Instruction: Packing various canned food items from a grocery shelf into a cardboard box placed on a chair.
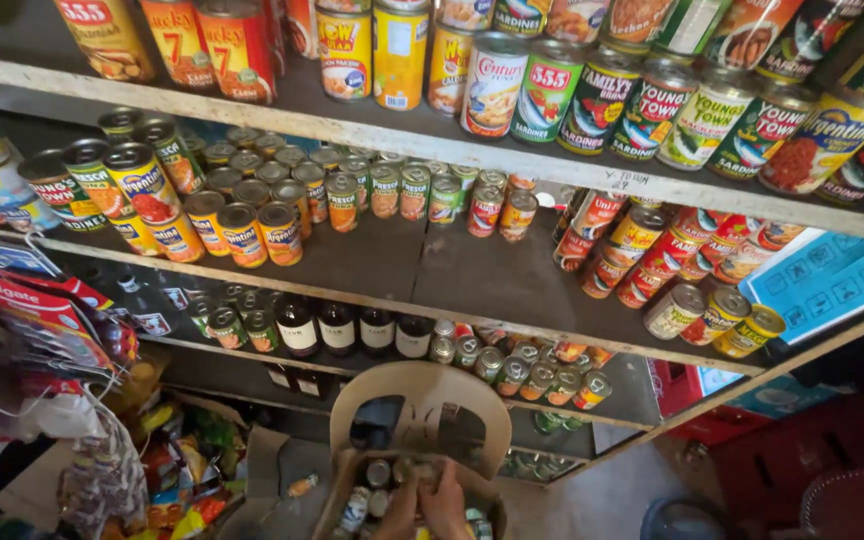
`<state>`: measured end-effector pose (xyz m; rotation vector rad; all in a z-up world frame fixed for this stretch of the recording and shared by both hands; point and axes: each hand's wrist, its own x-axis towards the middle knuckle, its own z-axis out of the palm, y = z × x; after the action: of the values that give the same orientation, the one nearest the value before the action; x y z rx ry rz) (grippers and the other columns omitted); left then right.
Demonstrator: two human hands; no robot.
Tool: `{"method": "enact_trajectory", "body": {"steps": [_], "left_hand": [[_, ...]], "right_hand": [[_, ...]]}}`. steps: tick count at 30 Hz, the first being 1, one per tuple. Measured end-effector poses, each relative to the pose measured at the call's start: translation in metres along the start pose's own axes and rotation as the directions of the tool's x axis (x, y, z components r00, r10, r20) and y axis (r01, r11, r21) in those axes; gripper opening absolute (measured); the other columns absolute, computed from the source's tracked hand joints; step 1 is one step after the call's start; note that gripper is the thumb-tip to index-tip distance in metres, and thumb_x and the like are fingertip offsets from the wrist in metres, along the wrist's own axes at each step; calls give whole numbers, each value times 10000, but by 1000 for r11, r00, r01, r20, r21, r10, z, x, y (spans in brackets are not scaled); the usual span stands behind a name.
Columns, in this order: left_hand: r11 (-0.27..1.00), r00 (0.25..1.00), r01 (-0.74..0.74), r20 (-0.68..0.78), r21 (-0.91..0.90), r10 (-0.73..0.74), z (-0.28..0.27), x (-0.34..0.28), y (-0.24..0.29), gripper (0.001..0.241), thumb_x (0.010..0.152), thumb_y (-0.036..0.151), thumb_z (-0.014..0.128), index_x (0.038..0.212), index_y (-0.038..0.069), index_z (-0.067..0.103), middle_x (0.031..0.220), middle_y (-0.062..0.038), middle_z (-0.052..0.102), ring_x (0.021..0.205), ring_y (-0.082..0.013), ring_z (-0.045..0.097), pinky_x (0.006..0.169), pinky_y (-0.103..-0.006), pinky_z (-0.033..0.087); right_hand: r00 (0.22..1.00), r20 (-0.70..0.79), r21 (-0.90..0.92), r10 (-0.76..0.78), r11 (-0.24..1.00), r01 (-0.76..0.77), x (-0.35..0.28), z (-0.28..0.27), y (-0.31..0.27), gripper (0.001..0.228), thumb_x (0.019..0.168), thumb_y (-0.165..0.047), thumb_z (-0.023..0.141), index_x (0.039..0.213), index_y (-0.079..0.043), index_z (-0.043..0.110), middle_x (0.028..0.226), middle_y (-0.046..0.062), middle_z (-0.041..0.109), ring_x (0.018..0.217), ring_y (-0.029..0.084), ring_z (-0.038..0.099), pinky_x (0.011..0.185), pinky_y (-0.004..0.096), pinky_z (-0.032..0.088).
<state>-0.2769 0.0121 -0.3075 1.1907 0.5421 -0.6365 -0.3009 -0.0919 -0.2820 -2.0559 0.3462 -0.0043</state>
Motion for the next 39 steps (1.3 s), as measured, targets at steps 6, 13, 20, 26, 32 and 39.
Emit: {"method": "enact_trajectory", "body": {"steps": [6, 13, 20, 26, 32, 39], "left_hand": [[815, 885, -464, 152, 348, 440, -31, -19, -67, 565, 1003, 439, 508, 1432, 72, 491, 1310, -224, 584, 1140, -378, 589, 951, -492, 507], [825, 999, -37, 4, 564, 41, -39, -30, -49, 736, 986, 644, 336, 1291, 42, 629, 1202, -179, 710, 1110, -358, 678, 961, -463, 509], [720, 976, -23, -140, 693, 165, -42, -45, -50, 741, 913, 664, 432, 1341, 83, 600, 1306, -211, 664, 1229, -398, 617, 1054, -485, 463], [581, 957, 59, -211, 812, 198, -48, -51, -44, 708, 890, 637, 493, 1282, 62, 624, 1269, -240, 672, 1191, -423, 640, 1037, -500, 491], [431, 929, 13, -171, 902, 329, -39, -51, -40, 585, 895, 555, 539, 1160, 51, 672, 1166, -259, 695, 1101, -436, 666, 965, -514, 521], [451, 664, -608, 107, 653, 740, 8, -19, 5, 390, 908, 332, 633, 1203, 78, 663, 1076, -200, 716, 1006, -389, 682, 863, -469, 544]], "right_hand": [[982, 144, -225, 122, 971, -88, -7, 49, 115, 674, 858, -333, 757, 1416, -121, 444, 1182, 262, 693, 1113, 447, 661, 952, 509, 526], [966, 239, -159, 101, 985, -64, -20, 48, 86, 682, 849, -272, 724, 1445, -80, 453, 1222, 253, 681, 1155, 405, 667, 997, 450, 530], [938, 215, -179, -271, 934, 310, -35, 52, 65, 581, 878, -175, 641, 1415, -11, 492, 1341, 299, 594, 1249, 465, 562, 1055, 470, 451], [911, 343, -244, -230, 915, 323, -39, 40, 38, 480, 819, -219, 714, 1258, -64, 597, 1292, 269, 603, 1169, 480, 564, 994, 493, 461], [871, 386, -98, -305, 925, 367, -26, 41, 65, 302, 791, -171, 690, 1067, -50, 683, 1105, 227, 693, 1061, 439, 634, 896, 477, 518], [884, -78, 199, -461, 862, 467, 24, 7, 29, 299, 933, -215, 583, 1148, -22, 663, 951, 128, 721, 879, 229, 687, 792, 365, 554]]}}
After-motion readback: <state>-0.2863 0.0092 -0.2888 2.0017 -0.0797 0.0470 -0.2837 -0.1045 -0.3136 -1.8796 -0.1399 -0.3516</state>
